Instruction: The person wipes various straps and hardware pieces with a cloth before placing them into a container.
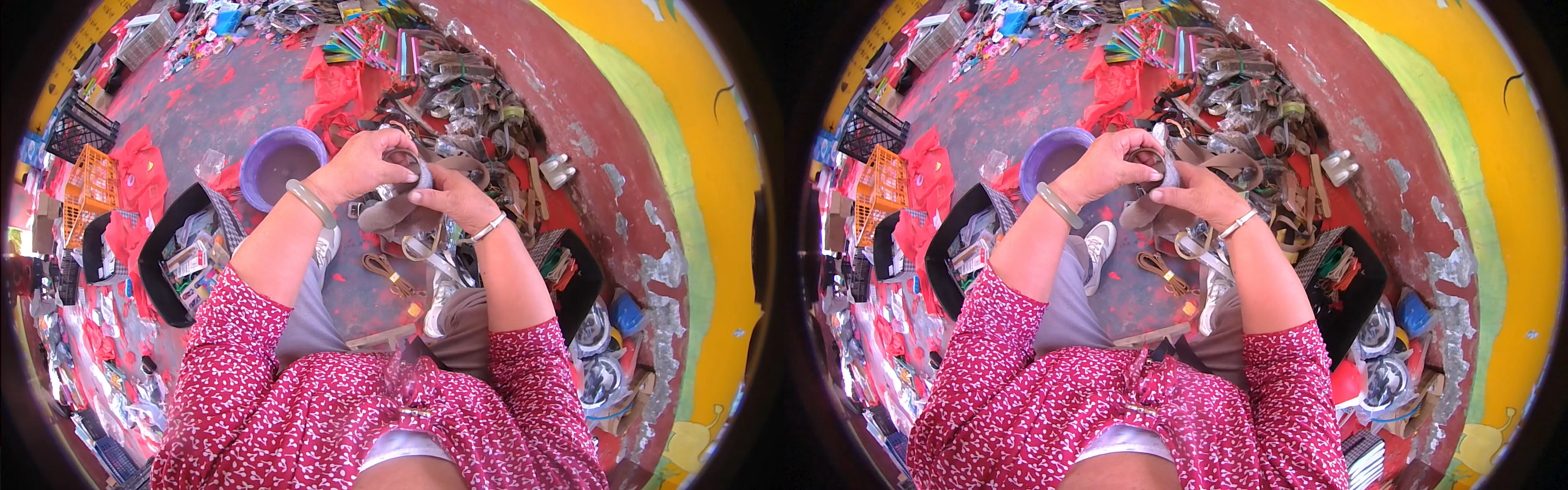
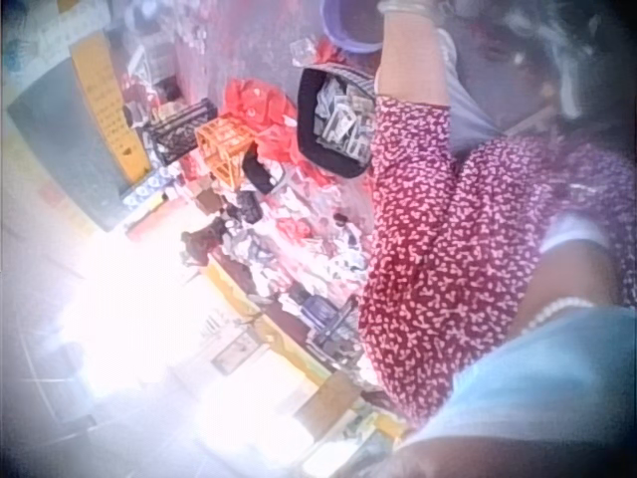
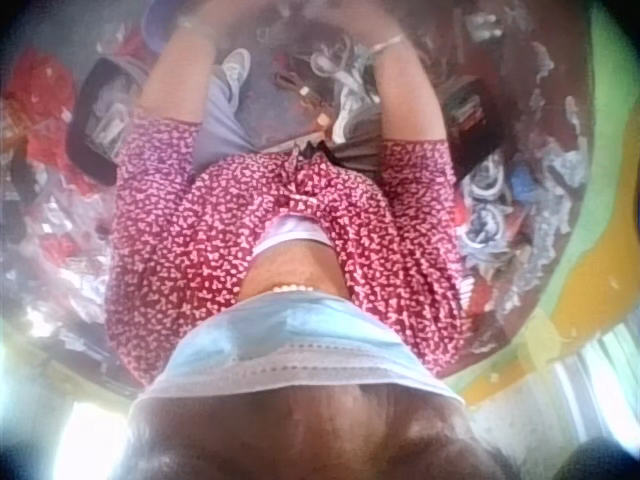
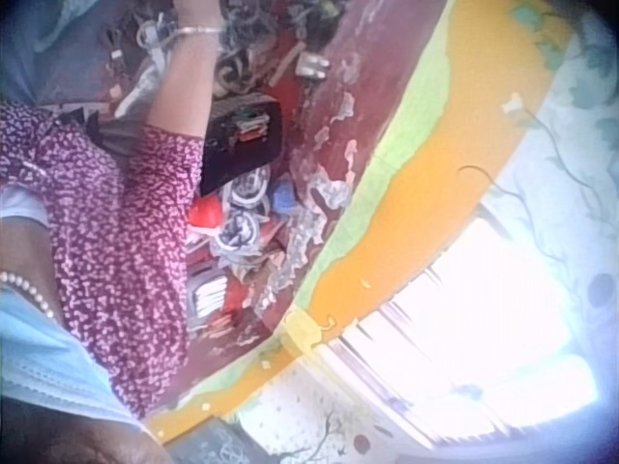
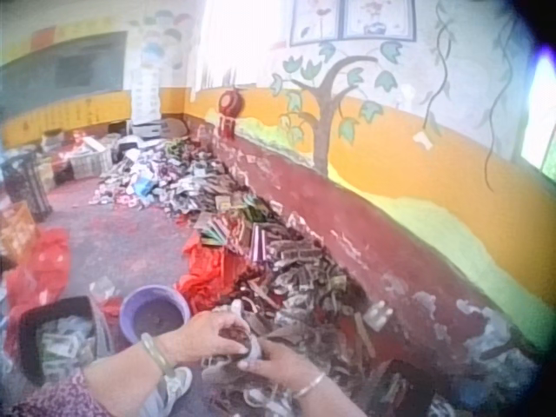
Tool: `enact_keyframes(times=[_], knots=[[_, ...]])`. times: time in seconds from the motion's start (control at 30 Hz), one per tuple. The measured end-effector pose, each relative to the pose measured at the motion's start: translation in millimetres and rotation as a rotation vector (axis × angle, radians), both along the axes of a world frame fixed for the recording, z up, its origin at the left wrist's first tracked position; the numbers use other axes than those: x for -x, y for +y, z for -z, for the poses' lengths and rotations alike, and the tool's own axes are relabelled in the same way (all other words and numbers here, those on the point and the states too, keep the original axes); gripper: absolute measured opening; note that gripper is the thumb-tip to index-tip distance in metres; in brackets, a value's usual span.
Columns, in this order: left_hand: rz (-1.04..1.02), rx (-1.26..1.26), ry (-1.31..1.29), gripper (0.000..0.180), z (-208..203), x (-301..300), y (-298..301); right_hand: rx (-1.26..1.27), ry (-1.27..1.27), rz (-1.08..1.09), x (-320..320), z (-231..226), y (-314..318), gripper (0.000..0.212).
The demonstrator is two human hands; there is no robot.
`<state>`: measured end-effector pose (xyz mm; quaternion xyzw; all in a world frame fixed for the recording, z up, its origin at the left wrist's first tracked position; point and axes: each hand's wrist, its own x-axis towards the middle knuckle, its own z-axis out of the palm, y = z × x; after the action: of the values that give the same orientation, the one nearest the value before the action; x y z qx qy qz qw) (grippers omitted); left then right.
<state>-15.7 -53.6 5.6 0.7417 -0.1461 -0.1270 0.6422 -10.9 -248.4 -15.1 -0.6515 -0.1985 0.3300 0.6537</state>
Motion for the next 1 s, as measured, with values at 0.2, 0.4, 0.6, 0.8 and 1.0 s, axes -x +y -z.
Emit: enact_keyframes(times=[0.2,0.4,0.6,0.8,1.0], knots=[[-0.077,0.222,0.049,0.028,-8.9,2.5,-5.5,-0.338,0.231,-0.063,-0.2,-11.8,-4.4,0.045],[-0.053,0.112,-0.03,0.022,3.4,1.1,-12.4,-0.172,0.233,-0.057,-5.5,-7.0,-8.3,0.032],[-0.093,0.244,-0.012,0.025,7.7,2.6,-21.5,-0.147,0.167,0.129,-5.7,2.0,-0.5,0.023],[-0.016,0.709,0.427,0.042,-8.7,9.2,-33.2,-0.359,0.179,0.262,-1.1,-8.2,12.2,0.02],[0.056,0.571,0.311,0.066,-4.6,-4.4,-25.7,-0.289,0.105,0.182,0.8,-14.5,16.2,0.022]])
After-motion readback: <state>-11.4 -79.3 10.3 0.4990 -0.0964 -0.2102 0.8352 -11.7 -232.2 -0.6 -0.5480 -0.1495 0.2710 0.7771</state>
